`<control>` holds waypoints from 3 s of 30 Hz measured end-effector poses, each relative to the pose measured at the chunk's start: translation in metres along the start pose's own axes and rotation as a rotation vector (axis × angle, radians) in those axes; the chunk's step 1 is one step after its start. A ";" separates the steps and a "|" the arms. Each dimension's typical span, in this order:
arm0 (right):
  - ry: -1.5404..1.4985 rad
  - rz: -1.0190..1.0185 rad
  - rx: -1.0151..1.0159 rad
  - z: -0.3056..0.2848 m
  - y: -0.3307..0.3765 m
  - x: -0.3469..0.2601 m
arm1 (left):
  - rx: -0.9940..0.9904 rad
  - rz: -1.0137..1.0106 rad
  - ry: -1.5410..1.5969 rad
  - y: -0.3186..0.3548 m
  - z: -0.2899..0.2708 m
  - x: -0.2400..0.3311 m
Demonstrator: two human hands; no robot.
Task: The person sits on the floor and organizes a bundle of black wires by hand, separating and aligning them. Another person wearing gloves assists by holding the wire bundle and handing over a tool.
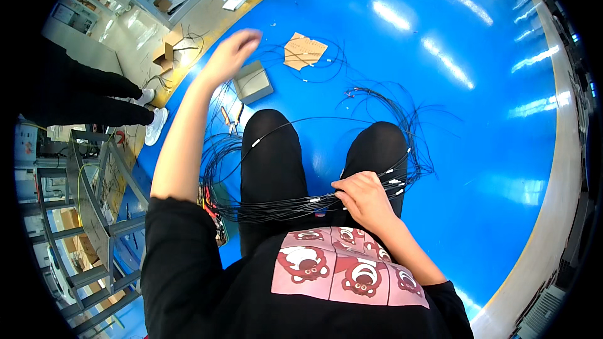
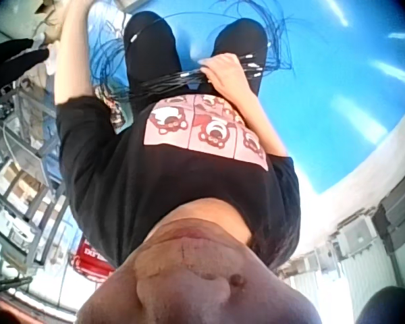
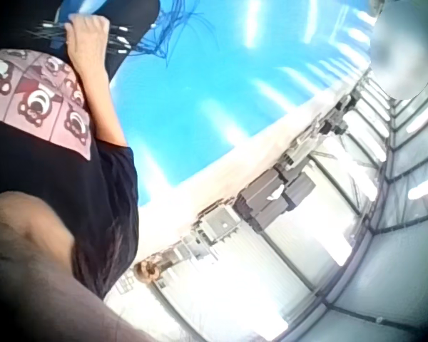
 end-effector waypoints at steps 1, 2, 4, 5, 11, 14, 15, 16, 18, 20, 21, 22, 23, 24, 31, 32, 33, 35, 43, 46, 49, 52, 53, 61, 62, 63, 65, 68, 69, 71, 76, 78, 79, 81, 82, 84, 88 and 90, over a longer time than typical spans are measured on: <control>-0.001 0.001 -0.013 0.000 -0.001 -0.001 | -0.075 -0.076 0.045 0.033 0.011 -0.018; -0.002 0.003 -0.023 0.000 -0.001 0.000 | -0.090 -0.164 0.146 0.067 0.023 -0.028; -0.008 0.000 -0.041 0.003 0.000 0.000 | -0.145 -0.368 0.277 0.135 0.044 -0.043; -0.005 -0.014 -0.042 0.004 -0.002 0.000 | -0.113 -0.384 0.259 0.171 0.051 -0.056; -0.033 -0.014 -0.068 0.005 -0.012 -0.008 | -0.177 -0.622 0.308 0.267 0.083 -0.013; -0.018 -0.020 -0.125 0.013 -0.016 -0.012 | -0.270 -0.643 0.238 0.264 0.078 0.021; -0.020 -0.016 -0.149 0.013 -0.017 -0.015 | -0.330 -0.659 0.251 0.264 0.082 0.031; -0.014 -0.003 -0.197 0.016 -0.015 -0.013 | -0.306 -0.597 0.350 0.260 0.085 0.050; 0.028 0.002 -0.214 0.020 -0.013 -0.007 | -0.361 -0.475 0.351 0.248 0.098 0.088; 0.026 0.019 -0.230 0.017 -0.014 -0.006 | -0.379 -0.324 0.346 0.241 0.114 0.118; 0.016 0.026 -0.213 0.015 -0.016 -0.007 | -0.350 -0.295 0.359 0.238 0.119 0.125; 0.005 0.033 -0.196 0.014 -0.016 -0.008 | -0.324 -0.322 0.349 0.237 0.123 0.124; 0.008 0.048 -0.176 0.012 -0.016 -0.007 | -0.298 -0.349 0.339 0.235 0.125 0.122; 0.011 0.063 -0.156 0.010 -0.014 -0.006 | -0.278 -0.351 0.336 0.233 0.124 0.125; 0.048 -0.051 0.141 -0.017 -0.017 -0.018 | -0.206 -0.210 0.243 0.216 0.117 0.136; 0.035 -0.071 0.247 -0.025 -0.015 -0.022 | -0.182 -0.133 0.169 0.213 0.116 0.139; 0.005 -0.075 0.278 -0.028 -0.013 -0.023 | -0.179 -0.217 0.295 0.214 0.120 0.131; -0.055 -0.083 0.336 -0.036 -0.004 -0.027 | -0.174 -0.390 0.550 0.217 0.130 0.120; 0.089 -0.022 0.229 -0.019 0.042 -0.013 | -0.073 -0.529 0.660 0.216 0.133 0.112; 0.124 -0.034 0.219 -0.018 0.040 -0.010 | -0.133 -0.494 0.598 0.216 0.134 0.119; 0.055 -0.021 0.312 -0.023 0.031 -0.015 | -0.169 -0.471 0.529 0.215 0.135 0.127; 0.093 0.033 0.430 -0.037 0.030 -0.014 | -0.161 -0.421 0.521 0.213 0.135 0.137; 0.131 0.035 0.429 -0.040 0.030 -0.012 | -0.154 -0.379 0.507 0.211 0.136 0.140; 0.216 -0.134 0.353 -0.055 0.017 -0.025 | -0.035 -0.192 0.203 0.189 0.111 0.176; 0.215 -0.136 0.355 -0.057 0.015 -0.024 | -0.005 -0.175 0.178 0.188 0.107 0.180; 0.223 -0.119 0.345 -0.055 0.014 -0.020 | 0.026 -0.158 0.154 0.187 0.103 0.184; 0.238 -0.100 0.325 -0.050 0.010 -0.016 | 0.027 -0.111 0.090 0.186 0.102 0.188; 0.129 -0.063 0.349 -0.062 0.009 -0.018 | 0.016 -0.093 0.139 0.184 0.104 0.194; 0.086 -0.048 0.361 -0.065 0.009 -0.016 | -0.004 -0.126 0.168 0.184 0.108 0.191; 0.066 -0.029 0.308 -0.060 0.010 -0.009 | -0.037 -0.187 0.225 0.184 0.113 0.183; 0.094 0.057 0.281 -0.061 0.046 0.015 | -0.144 -0.350 0.461 0.188 0.125 0.168; 0.118 0.132 0.327 -0.068 0.069 0.037 | -0.258 -0.393 0.444 0.187 0.132 0.171; 0.119 0.187 0.379 -0.079 0.079 0.048 | -0.315 -0.415 0.435 0.188 0.137 0.171; 0.123 0.233 0.457 -0.096 0.086 0.068 | -0.296 -0.440 0.499 0.188 0.140 0.168; 0.098 0.260 0.458 -0.097 0.086 0.081 | -0.291 -0.437 0.512 0.187 0.141 0.168; 0.101 0.278 0.438 -0.098 0.079 0.097 | -0.276 -0.389 0.478 0.180 0.138 0.168; 0.179 0.250 0.241 -0.089 0.059 0.123 | -0.201 -0.216 0.221 0.157 0.131 0.171; 0.167 0.219 0.202 -0.087 0.053 0.122 | -0.201 -0.212 0.233 0.154 0.133 0.173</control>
Point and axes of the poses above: each hand's wrist, its own y-axis away from the middle knuckle, its own z-axis out of the palm, x = y × z, the point moved 10 cm from there along -y, towards the middle knuckle, and after that the axes turned 2 degrees about -y, right-handed, at the moved point
